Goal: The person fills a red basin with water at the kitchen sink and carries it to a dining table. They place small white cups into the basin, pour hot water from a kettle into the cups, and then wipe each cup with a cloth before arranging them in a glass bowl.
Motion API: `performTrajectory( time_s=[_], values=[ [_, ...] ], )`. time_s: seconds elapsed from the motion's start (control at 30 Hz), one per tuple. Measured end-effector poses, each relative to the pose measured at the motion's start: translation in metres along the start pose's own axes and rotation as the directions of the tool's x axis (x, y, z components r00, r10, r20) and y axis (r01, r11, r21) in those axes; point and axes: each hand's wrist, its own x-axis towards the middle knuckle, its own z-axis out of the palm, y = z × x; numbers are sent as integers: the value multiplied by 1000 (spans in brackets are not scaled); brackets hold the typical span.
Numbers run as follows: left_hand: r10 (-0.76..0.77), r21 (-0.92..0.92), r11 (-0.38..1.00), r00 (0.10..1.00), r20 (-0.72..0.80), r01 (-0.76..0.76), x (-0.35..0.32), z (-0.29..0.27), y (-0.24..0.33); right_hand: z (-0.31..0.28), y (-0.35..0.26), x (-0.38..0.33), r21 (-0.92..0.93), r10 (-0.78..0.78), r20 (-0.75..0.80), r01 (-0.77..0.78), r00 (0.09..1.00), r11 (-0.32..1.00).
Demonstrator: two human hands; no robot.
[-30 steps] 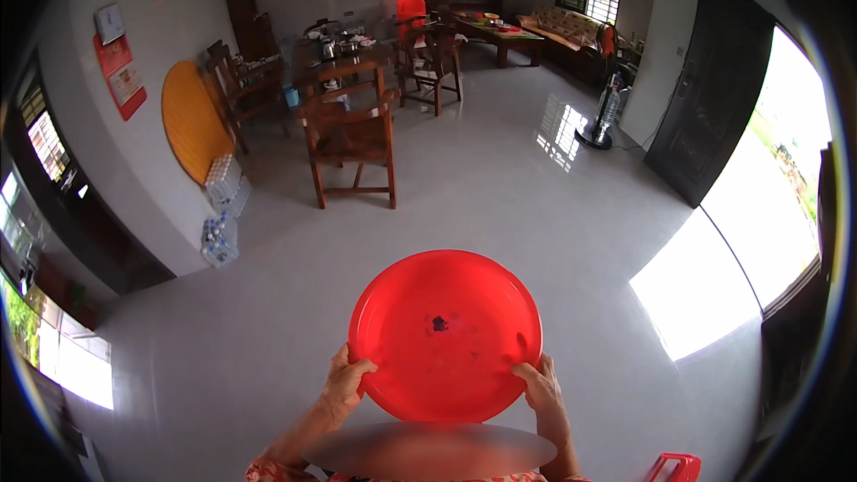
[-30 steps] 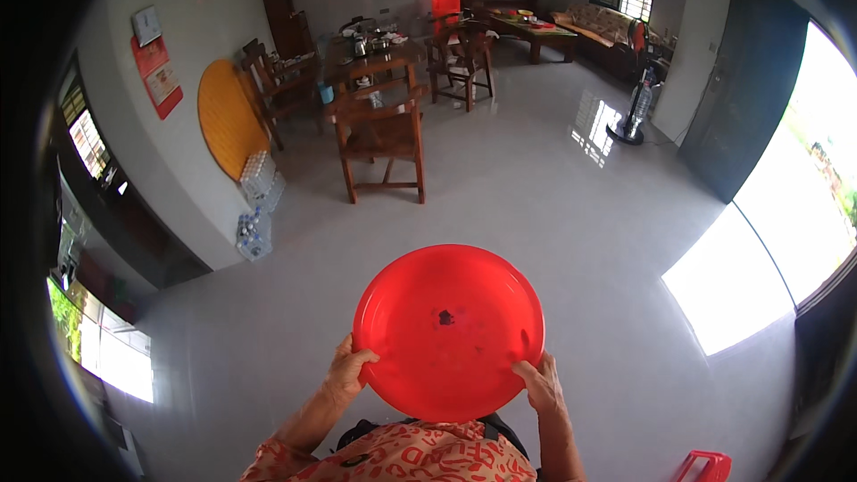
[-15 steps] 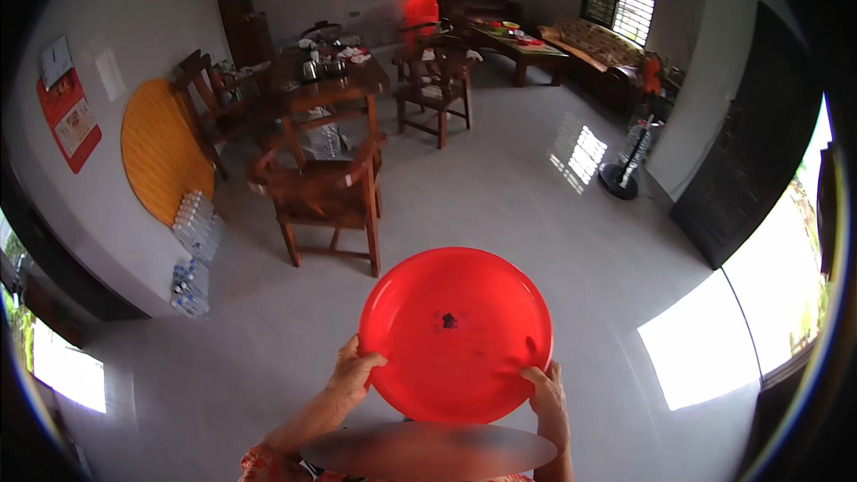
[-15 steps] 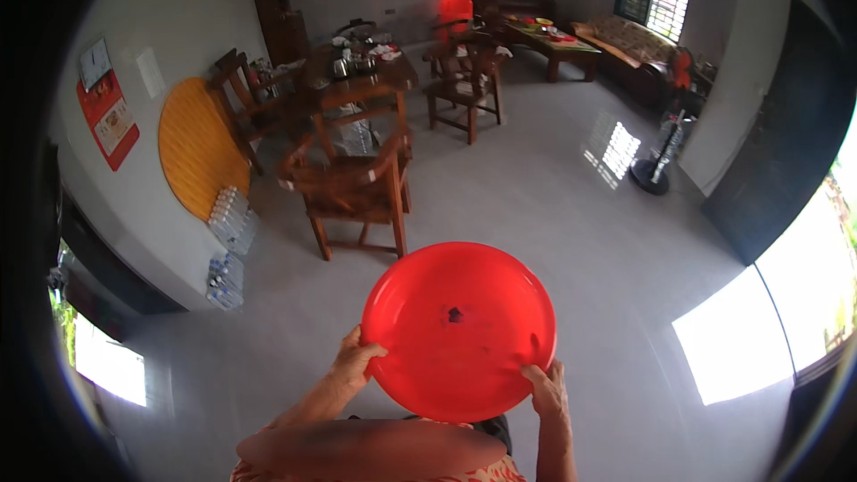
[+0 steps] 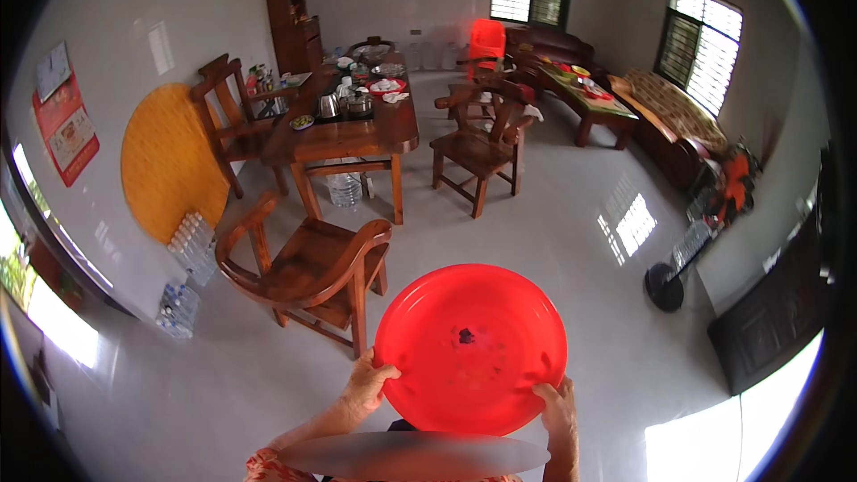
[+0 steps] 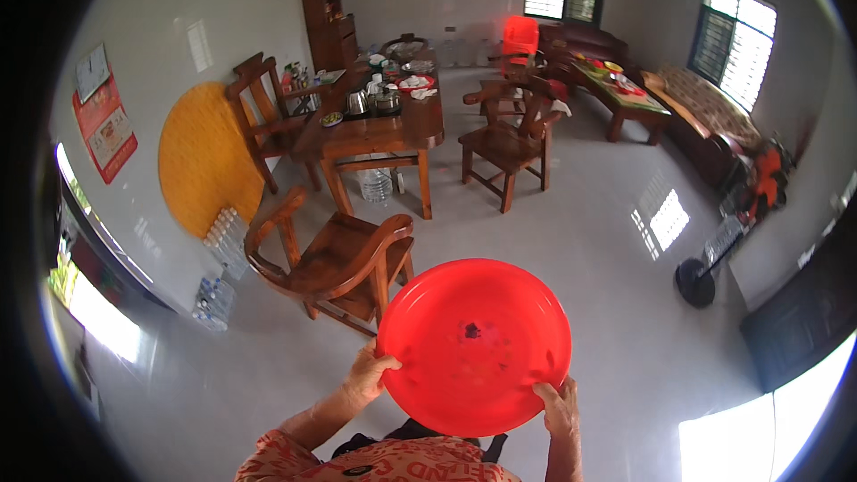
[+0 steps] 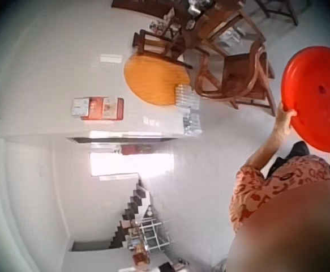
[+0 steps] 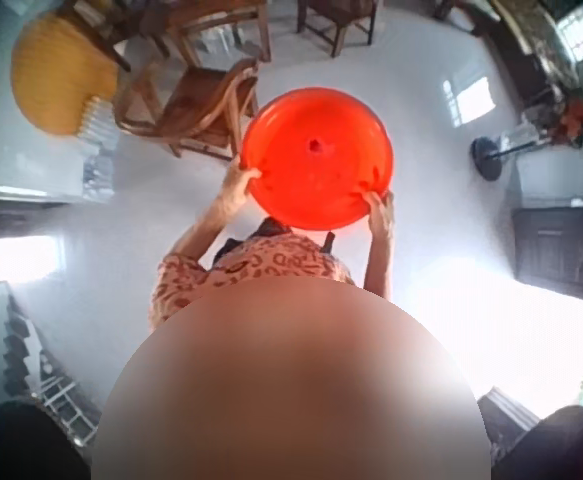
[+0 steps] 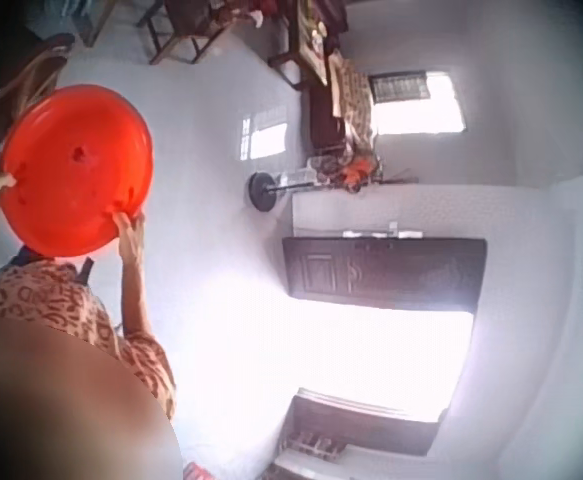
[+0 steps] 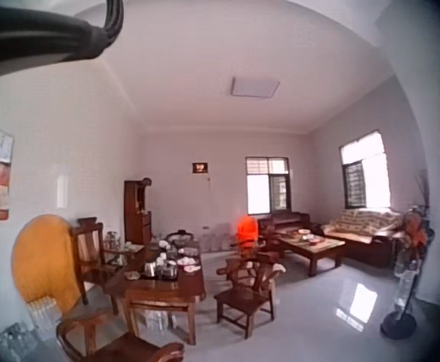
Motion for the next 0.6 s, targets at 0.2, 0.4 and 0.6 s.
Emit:
performTrajectory(
  time_s=[0.2,0.4,0.6],
  values=[
    [44,47,998,993,-108,-39,169,54,33,15,-30,198,77,-5,110,-3,994,997],
    [44,25,999,992,-118,-41,333,87,83,54,-69,385,46,-37,199,28,979,999],
    [151,38,989,959,-241,-146,483,116,118,82,-83,576,-302,-312,220,369,924,879]
  ],
)
